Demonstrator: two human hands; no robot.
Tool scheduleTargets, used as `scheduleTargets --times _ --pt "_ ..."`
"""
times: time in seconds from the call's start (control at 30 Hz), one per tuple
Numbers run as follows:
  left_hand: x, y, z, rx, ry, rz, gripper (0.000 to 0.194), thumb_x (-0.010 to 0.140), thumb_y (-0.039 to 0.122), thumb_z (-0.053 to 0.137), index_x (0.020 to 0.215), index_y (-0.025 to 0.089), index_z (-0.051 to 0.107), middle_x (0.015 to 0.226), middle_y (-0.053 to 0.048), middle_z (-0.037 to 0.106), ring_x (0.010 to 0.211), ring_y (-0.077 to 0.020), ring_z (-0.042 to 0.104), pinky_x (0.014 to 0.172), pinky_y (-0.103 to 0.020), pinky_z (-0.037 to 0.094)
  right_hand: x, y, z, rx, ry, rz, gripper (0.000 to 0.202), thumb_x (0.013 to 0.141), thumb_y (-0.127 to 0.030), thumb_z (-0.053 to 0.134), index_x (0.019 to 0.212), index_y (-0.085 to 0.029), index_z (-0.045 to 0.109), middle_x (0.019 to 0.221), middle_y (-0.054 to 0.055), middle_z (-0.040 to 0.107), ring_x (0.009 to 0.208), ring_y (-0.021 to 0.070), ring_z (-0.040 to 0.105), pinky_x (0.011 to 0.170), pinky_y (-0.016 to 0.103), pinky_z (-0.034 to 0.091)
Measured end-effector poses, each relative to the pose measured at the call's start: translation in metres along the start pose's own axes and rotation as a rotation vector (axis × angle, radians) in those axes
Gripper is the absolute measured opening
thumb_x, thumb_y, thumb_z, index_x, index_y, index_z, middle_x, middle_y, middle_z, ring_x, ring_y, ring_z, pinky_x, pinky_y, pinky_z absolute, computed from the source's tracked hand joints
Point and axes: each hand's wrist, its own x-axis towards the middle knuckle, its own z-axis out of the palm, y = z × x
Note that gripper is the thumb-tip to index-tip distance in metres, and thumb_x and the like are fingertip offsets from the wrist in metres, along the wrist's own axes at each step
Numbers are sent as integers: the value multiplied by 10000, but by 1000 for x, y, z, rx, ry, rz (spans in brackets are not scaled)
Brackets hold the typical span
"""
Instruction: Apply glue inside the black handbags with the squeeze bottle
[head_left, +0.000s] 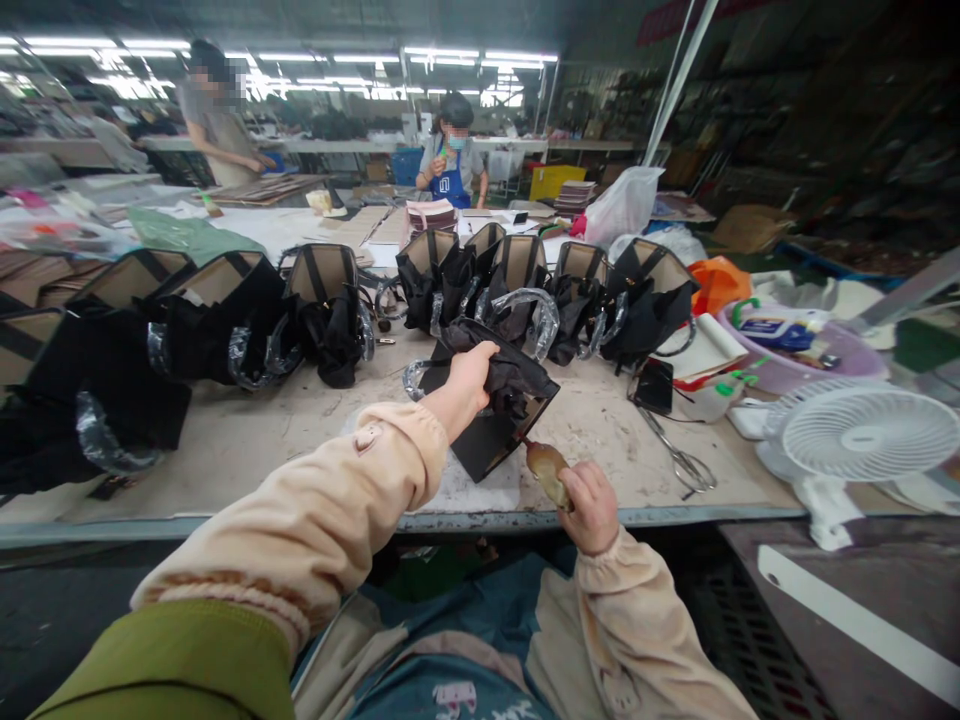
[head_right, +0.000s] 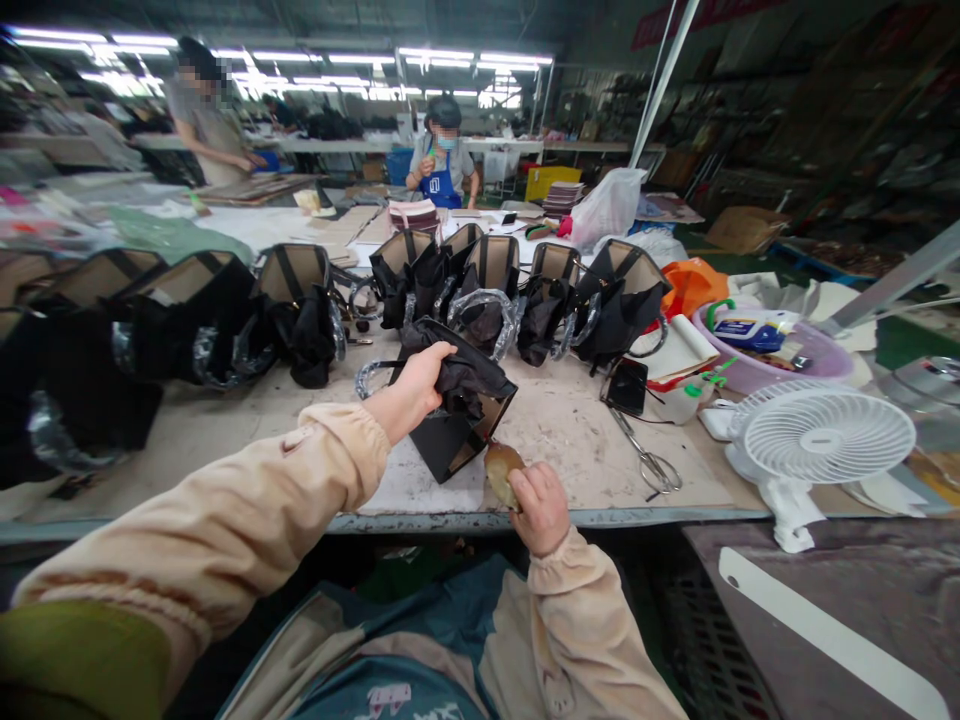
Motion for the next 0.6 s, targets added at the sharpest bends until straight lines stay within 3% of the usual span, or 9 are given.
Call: scheduleTargets --times 0.33,0.6 --pt "-3 4 1 -3 21 -7 124 623 39 633 708 122 598 623 -51 654 600 -183 666 667 -321 565 -8 -5 17 -24 -52 19 342 710 -20 437 1005 -165 534 749 61 489 724 216 432 618 328 401" --pt "-9 7 2 60 20 -4 104 660 44 626 701 133 593 604 -31 652 574 -178 666 633 -310 578 0 -5 9 -58 -14 36 282 756 -39 429 974 -176 544 721 43 491 694 201 428 612 322 385"
